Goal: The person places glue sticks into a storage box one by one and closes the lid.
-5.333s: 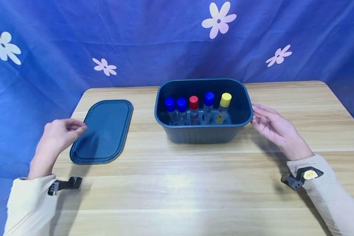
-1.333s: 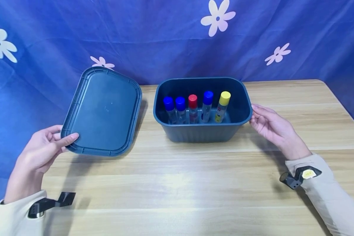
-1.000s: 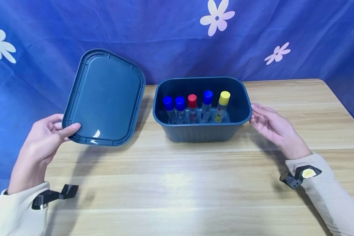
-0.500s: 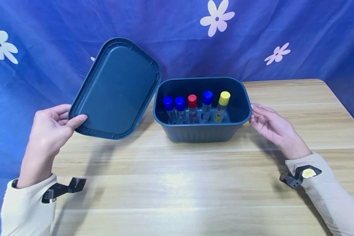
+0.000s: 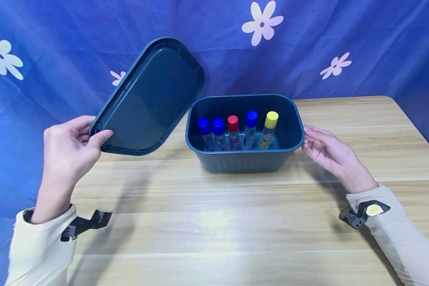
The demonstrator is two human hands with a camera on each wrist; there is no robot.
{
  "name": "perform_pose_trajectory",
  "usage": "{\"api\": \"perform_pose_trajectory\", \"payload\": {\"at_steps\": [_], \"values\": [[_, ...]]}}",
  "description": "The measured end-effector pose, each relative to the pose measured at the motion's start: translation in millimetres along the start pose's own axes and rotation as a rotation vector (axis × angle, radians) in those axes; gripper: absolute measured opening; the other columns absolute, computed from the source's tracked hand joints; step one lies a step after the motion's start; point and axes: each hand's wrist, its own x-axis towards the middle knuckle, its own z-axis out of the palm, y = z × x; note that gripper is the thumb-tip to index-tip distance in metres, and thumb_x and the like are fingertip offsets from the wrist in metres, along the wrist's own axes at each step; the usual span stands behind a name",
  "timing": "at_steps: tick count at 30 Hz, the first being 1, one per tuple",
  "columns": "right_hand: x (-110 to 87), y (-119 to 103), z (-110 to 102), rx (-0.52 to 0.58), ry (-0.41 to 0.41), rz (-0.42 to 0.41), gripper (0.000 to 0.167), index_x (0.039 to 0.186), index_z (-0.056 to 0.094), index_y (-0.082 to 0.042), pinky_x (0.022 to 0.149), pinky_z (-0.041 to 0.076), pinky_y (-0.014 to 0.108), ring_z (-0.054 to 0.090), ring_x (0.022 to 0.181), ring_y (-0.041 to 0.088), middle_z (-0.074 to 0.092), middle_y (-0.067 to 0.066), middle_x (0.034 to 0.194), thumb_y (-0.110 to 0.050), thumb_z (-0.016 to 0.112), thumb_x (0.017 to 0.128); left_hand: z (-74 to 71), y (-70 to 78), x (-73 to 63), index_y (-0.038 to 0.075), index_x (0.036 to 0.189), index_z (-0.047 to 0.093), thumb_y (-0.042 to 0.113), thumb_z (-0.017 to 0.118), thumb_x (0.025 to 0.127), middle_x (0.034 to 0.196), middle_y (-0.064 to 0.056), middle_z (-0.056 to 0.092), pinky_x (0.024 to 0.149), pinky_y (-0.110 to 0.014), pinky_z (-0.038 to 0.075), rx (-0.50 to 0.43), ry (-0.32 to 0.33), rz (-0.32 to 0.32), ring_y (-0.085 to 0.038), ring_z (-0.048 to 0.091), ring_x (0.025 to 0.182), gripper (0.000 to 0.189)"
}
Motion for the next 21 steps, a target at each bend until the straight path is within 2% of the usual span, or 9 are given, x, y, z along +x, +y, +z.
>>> {"api": "perform_pose_trajectory", "payload": {"at_steps": [1,2,5,8,11,17,21], "values": [[0.1,0,0,-0.001,0.001,-0.001,0.027,0.105,0.061,0.008,0.073,0.057,0.026,0.067,0.081,0.022,0.067,0.018,0.093,-0.002,0.036,0.104,1.1,2.4,0.1,-0.004,0.098,0.072,0.004,0.071,0.085,0.066,0.041,0.048,0.045,-0.005,0.036,0.001,0.018,0.017,0.018,0.052,0.052,0.015],[0.2,0,0,-0.002,0.003,-0.002,0.027,0.105,0.061,0.008,0.073,0.057,0.026,0.067,0.080,0.022,0.067,0.018,0.093,-0.002,0.036,0.104,2.3,5.0,-0.1,-0.003,0.097,0.072,0.004,0.071,0.085,0.065,0.034,0.055,0.047,-0.003,0.037,0.003,0.035,0.040,0.019,0.051,0.053,0.014],[0.1,0,0,-0.023,0.011,-0.012,0.026,0.104,0.062,0.007,0.070,0.057,0.025,0.066,0.078,0.021,0.067,0.018,0.090,-0.001,0.037,0.103,7.3,11.5,0.5,-0.005,0.095,0.072,-0.001,0.070,0.084,0.070,0.004,0.070,0.054,0.000,0.038,-0.011,0.083,0.133,0.023,0.050,0.059,0.013],[-0.1,-1,0,-0.085,0.025,-0.034,0.026,0.101,0.063,0.007,0.066,0.056,0.024,0.065,0.075,0.019,0.067,0.016,0.086,0.000,0.038,0.103,14.5,15.8,1.8,-0.007,0.095,0.072,-0.005,0.067,0.083,0.078,-0.024,0.070,0.059,0.001,0.036,-0.017,0.134,0.240,0.026,0.047,0.063,0.013],[-0.8,-3,1,-0.147,0.043,-0.054,0.026,0.099,0.065,0.007,0.064,0.055,0.023,0.062,0.073,0.018,0.066,0.014,0.082,0.000,0.040,0.102,21.7,18.3,3.9,-0.007,0.094,0.072,-0.007,0.066,0.083,0.075,-0.022,0.069,0.058,-0.001,0.033,-0.017,0.171,0.330,0.023,0.045,0.062,0.013],[-4.8,-11,6,-0.203,0.055,-0.110,0.026,0.098,0.066,0.007,0.064,0.055,0.022,0.062,0.073,0.018,0.065,0.013,0.084,0.002,0.040,0.102,34.7,23.9,8.1,-0.005,0.091,0.072,-0.008,0.062,0.082,0.078,-0.019,0.071,0.057,-0.006,0.030,-0.047,0.221,0.428,0.018,0.047,0.066,0.014],[-7.6,-20,16,-0.253,0.067,-0.174,0.027,0.099,0.068,0.007,0.066,0.057,0.023,0.067,0.076,0.020,0.068,0.015,0.087,0.004,0.041,0.101,44.8,28.4,9.3,-0.004,0.090,0.072,-0.009,0.060,0.083,0.078,-0.017,0.071,0.064,-0.006,0.031,-0.060,0.242,0.481,-0.010,0.060,0.066,0.015]]}}
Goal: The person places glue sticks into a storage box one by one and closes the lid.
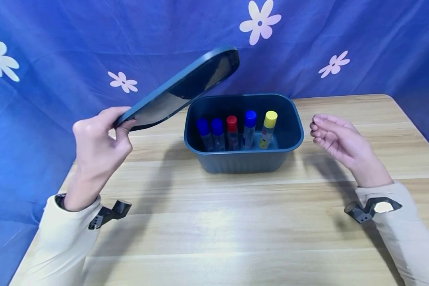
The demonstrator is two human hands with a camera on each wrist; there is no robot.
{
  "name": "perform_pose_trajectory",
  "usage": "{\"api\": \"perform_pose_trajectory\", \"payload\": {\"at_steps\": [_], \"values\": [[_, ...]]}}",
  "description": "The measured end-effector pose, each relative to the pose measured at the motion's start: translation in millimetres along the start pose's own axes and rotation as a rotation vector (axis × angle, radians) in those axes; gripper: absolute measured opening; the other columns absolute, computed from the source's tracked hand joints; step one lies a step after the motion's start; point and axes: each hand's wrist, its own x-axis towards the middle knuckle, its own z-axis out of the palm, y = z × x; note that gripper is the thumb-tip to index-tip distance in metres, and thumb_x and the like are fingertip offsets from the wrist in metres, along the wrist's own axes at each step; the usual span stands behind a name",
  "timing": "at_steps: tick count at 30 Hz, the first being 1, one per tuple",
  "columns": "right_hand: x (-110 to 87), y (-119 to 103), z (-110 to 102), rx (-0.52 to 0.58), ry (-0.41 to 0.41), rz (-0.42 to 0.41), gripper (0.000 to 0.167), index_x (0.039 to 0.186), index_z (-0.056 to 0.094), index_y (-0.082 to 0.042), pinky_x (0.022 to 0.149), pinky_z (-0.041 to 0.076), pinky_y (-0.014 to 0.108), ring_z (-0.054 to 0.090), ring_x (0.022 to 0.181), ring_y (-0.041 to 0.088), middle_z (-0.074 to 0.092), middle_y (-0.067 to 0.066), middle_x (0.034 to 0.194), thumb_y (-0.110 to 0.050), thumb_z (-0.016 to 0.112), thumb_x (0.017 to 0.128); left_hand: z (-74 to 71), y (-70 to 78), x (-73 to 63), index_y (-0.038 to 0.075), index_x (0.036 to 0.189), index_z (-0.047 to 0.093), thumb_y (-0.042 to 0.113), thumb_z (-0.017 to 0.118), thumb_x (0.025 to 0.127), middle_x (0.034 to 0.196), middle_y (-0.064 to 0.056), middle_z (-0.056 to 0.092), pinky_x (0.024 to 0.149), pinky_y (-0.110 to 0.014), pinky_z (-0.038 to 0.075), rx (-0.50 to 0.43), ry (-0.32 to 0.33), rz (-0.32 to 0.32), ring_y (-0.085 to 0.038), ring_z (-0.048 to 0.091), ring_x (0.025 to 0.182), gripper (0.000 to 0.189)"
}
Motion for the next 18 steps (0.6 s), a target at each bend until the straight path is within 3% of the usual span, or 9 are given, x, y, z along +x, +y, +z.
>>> {"api": "perform_pose_trajectory", "payload": {"at_steps": [3,7,10,14,18], "values": [[0.3,-8,6,-0.012,0.015,-0.024,0.026,0.100,0.067,0.008,0.067,0.058,0.025,0.068,0.076,0.021,0.069,0.017,0.088,0.006,0.041,0.100,8.1,2.9,0.1,-0.003,0.091,0.071,-0.009,0.059,0.085,0.077,-0.016,0.070,0.062,-0.015,0.037,0.005,-0.005,0.056,-0.028,0.062,0.064,0.015],[6.2,-17,18,-0.030,0.002,-0.024,0.025,0.099,0.066,0.011,0.069,0.058,0.028,0.068,0.077,0.023,0.069,0.019,0.089,0.008,0.042,0.100,14.9,8.3,1.4,-0.003,0.094,0.069,-0.012,0.054,0.085,0.078,-0.015,0.069,0.057,-0.036,0.042,0.000,-0.015,0.131,-0.030,0.062,0.063,0.020],[11.5,-23,26,-0.036,-0.036,-0.011,0.025,0.100,0.066,0.013,0.071,0.059,0.029,0.069,0.080,0.025,0.069,0.020,0.091,0.009,0.041,0.100,20.4,13.0,2.7,-0.003,0.098,0.069,-0.018,0.047,0.082,0.083,-0.017,0.070,0.061,-0.045,0.050,-0.019,-0.021,0.192,-0.033,0.065,0.069,0.031],[17.6,-26,37,-0.075,-0.056,0.009,0.024,0.102,0.065,0.013,0.073,0.058,0.030,0.069,0.083,0.026,0.069,0.021,0.092,0.007,0.042,0.100,28.6,18.3,4.6,-0.004,0.101,0.068,-0.020,0.044,0.081,0.091,-0.017,0.071,0.071,-0.050,0.055,-0.012,-0.006,0.294,-0.036,0.068,0.081,0.035],[22.5,-29,49,-0.140,-0.026,0.041,0.022,0.104,0.066,0.012,0.076,0.058,0.030,0.070,0.084,0.026,0.069,0.022,0.093,0.002,0.047,0.100,36.7,21.9,5.6,-0.005,0.101,0.068,-0.019,0.045,0.085,0.095,-0.016,0.072,0.081,-0.047,0.056,-0.020,0.017,0.397,-0.036,0.069,0.088,0.031]]}}
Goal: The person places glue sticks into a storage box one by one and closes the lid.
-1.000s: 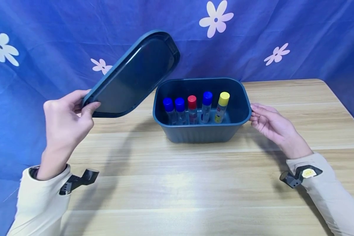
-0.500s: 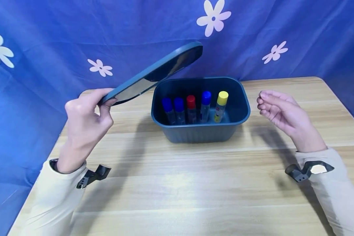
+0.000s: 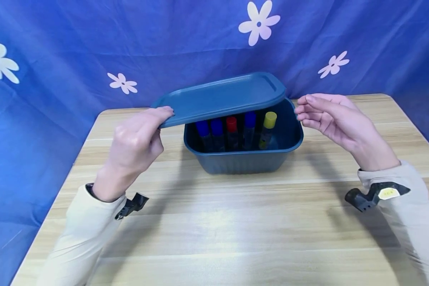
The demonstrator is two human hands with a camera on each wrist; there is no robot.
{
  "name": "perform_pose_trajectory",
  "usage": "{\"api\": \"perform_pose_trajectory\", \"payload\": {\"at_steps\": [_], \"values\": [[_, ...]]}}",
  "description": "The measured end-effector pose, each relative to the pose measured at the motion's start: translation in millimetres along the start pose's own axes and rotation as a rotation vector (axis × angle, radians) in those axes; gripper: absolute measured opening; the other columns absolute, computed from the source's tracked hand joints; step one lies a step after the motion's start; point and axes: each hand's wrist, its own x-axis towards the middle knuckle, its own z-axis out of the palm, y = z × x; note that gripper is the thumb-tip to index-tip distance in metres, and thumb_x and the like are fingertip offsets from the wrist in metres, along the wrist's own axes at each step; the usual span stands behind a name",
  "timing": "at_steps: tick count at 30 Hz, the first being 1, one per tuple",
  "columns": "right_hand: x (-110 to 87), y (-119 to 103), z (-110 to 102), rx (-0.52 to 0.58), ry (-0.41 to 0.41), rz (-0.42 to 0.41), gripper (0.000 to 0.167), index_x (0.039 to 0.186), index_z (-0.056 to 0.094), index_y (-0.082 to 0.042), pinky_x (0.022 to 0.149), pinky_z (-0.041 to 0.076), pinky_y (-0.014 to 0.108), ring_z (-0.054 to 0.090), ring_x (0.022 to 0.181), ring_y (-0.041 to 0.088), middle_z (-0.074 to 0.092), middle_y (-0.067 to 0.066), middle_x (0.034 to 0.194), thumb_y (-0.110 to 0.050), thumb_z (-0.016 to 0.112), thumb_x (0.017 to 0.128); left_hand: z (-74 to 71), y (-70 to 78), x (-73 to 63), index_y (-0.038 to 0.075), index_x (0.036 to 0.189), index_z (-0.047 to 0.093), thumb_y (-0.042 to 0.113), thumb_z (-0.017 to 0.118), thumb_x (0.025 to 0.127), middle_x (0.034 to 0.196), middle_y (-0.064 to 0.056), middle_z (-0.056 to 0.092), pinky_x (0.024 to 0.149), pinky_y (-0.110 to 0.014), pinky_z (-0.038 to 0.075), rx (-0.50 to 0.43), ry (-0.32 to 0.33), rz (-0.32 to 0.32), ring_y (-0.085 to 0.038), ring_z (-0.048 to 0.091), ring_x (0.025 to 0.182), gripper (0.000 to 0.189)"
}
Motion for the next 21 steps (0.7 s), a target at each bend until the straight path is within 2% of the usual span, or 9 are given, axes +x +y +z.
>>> {"api": "perform_pose_trajectory", "payload": {"at_steps": [6,12,16,21], "values": [[2.0,-6,8,-0.065,0.054,0.038,0.022,0.104,0.067,0.010,0.078,0.058,0.035,0.071,0.083,0.028,0.071,0.021,0.092,-0.005,0.052,0.100,11.1,2.9,2.4,-0.006,0.101,0.069,-0.016,0.049,0.089,0.098,-0.018,0.072,0.086,-0.043,0.055,-0.053,0.028,0.144,-0.034,0.069,0.091,0.025],[1.0,-7,6,-0.075,0.081,0.054,0.019,0.103,0.069,0.009,0.074,0.059,0.034,0.071,0.080,0.028,0.071,0.021,0.091,0.000,0.053,0.097,17.8,5.2,2.6,-0.009,0.104,0.069,-0.007,0.049,0.096,0.098,-0.021,0.071,0.086,-0.043,0.055,-0.028,0.035,0.300,-0.034,0.069,0.092,0.022],[2.3,-5,5,-0.098,0.110,0.086,0.017,0.103,0.071,0.006,0.071,0.059,0.033,0.071,0.078,0.025,0.072,0.017,0.092,0.005,0.056,0.095,20.8,6.4,1.3,-0.010,0.104,0.069,-0.007,0.049,0.096,0.098,-0.021,0.071,0.086,-0.042,0.055,-0.012,0.034,0.361,-0.034,0.069,0.092,0.021],[4.3,-2,5,-0.181,0.188,0.079,0.014,0.100,0.072,0.003,0.070,0.059,0.033,0.072,0.079,0.021,0.073,0.013,0.092,0.004,0.060,0.092,24.3,7.9,-0.3,-0.010,0.104,0.069,-0.009,0.052,0.094,0.100,-0.021,0.071,0.087,-0.042,0.055,-0.008,0.012,0.411,-0.033,0.069,0.093,0.019]]}}
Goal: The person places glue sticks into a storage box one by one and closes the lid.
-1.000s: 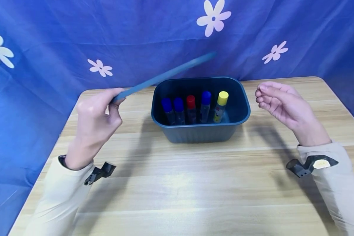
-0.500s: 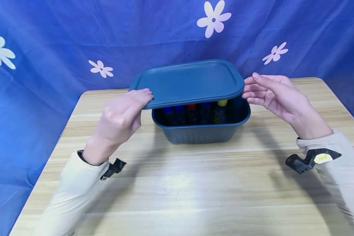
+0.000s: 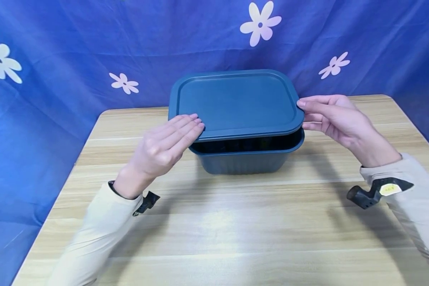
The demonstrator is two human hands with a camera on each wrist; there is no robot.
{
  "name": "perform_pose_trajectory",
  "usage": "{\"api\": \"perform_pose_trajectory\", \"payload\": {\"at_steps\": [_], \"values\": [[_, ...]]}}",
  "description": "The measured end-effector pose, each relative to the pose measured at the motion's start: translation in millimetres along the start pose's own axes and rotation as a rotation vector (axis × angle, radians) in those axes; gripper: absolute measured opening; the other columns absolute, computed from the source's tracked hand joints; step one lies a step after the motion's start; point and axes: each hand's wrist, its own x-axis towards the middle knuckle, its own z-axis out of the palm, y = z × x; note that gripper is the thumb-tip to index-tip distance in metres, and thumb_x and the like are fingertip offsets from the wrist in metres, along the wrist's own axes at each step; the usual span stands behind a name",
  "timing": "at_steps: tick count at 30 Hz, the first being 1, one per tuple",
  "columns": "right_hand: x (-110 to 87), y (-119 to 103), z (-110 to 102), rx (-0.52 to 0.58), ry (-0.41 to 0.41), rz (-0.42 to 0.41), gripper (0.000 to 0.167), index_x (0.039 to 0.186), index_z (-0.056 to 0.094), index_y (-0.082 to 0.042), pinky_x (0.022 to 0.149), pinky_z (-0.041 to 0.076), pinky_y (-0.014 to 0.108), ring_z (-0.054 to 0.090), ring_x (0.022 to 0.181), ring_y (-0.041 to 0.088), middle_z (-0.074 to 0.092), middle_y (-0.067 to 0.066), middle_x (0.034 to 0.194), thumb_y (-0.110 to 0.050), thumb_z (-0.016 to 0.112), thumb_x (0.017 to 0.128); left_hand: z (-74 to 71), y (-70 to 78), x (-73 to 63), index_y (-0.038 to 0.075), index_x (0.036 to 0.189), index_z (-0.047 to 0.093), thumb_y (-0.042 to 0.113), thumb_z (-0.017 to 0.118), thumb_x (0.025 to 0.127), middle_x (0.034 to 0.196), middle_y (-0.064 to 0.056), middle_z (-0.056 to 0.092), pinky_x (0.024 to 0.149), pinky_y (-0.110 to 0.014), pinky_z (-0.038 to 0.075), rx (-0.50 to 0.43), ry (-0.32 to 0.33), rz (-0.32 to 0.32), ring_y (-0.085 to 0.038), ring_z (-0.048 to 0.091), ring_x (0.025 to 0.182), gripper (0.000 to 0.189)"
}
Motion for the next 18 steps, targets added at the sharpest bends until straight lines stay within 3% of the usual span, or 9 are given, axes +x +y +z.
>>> {"api": "perform_pose_trajectory", "payload": {"at_steps": [7,10,12,13,15,16,18], "values": [[3.7,1,-4,-0.023,0.068,0.020,0.014,0.098,0.073,0.001,0.072,0.059,0.032,0.072,0.080,0.020,0.073,0.011,0.093,0.005,0.062,0.090,3.8,2.2,-3.9,-0.012,0.103,0.068,-0.010,0.051,0.095,0.102,-0.023,0.070,0.088,-0.041,0.054,-0.008,-0.017,0.043,-0.033,0.069,0.094,0.019],[5.0,2,-7,-0.050,0.087,0.033,0.014,0.096,0.073,0.000,0.068,0.059,0.030,0.072,0.077,0.019,0.073,0.010,0.089,0.006,0.063,0.090,6.3,2.4,-5.7,-0.012,0.105,0.067,-0.009,0.049,0.096,0.103,-0.023,0.070,0.089,-0.041,0.054,-0.033,-0.026,0.027,-0.033,0.068,0.096,0.020],[5.3,2,-9,-0.067,0.090,0.038,0.014,0.095,0.074,-0.001,0.066,0.059,0.029,0.071,0.074,0.018,0.073,0.009,0.087,0.006,0.063,0.089,7.8,2.5,-7.5,-0.012,0.105,0.067,-0.008,0.050,0.096,0.103,-0.023,0.069,0.090,-0.042,0.053,-0.059,-0.033,-0.017,-0.034,0.068,0.096,0.020],[5.3,2,-10,-0.076,0.089,0.037,0.014,0.095,0.074,-0.001,0.065,0.059,0.028,0.071,0.072,0.017,0.073,0.009,0.086,0.006,0.063,0.089,8.1,2.5,-8.7,-0.012,0.104,0.067,-0.008,0.052,0.094,0.104,-0.023,0.069,0.092,-0.042,0.053,-0.080,-0.036,-0.067,-0.035,0.067,0.098,0.018],[4.9,3,-12,-0.078,0.077,0.030,0.015,0.095,0.074,-0.001,0.064,0.059,0.027,0.071,0.071,0.017,0.074,0.009,0.085,0.007,0.063,0.089,7.5,1.4,-11.2,-0.011,0.106,0.066,-0.006,0.060,0.089,0.108,-0.023,0.068,0.096,-0.041,0.050,-0.132,-0.040,-0.239,-0.036,0.065,0.103,0.019],[4.7,4,-13,-0.073,0.069,0.026,0.015,0.095,0.074,-0.001,0.063,0.059,0.027,0.071,0.070,0.016,0.074,0.009,0.085,0.007,0.062,0.090,6.5,0.2,-11.9,-0.011,0.108,0.066,-0.005,0.064,0.087,0.109,-0.024,0.067,0.097,-0.039,0.050,-0.160,-0.038,-0.362,-0.036,0.065,0.104,0.021],[4.5,4,-14,-0.066,0.054,0.017,0.016,0.096,0.074,-0.001,0.063,0.058,0.026,0.071,0.070,0.016,0.074,0.009,0.085,0.008,0.062,0.090,3.2,-3.2,-12.1,-0.010,0.112,0.064,-0.003,0.069,0.084,0.112,-0.023,0.066,0.097,-0.033,0.049,-0.271,-0.046,-0.677,-0.034,0.065,0.104,0.029]]}}
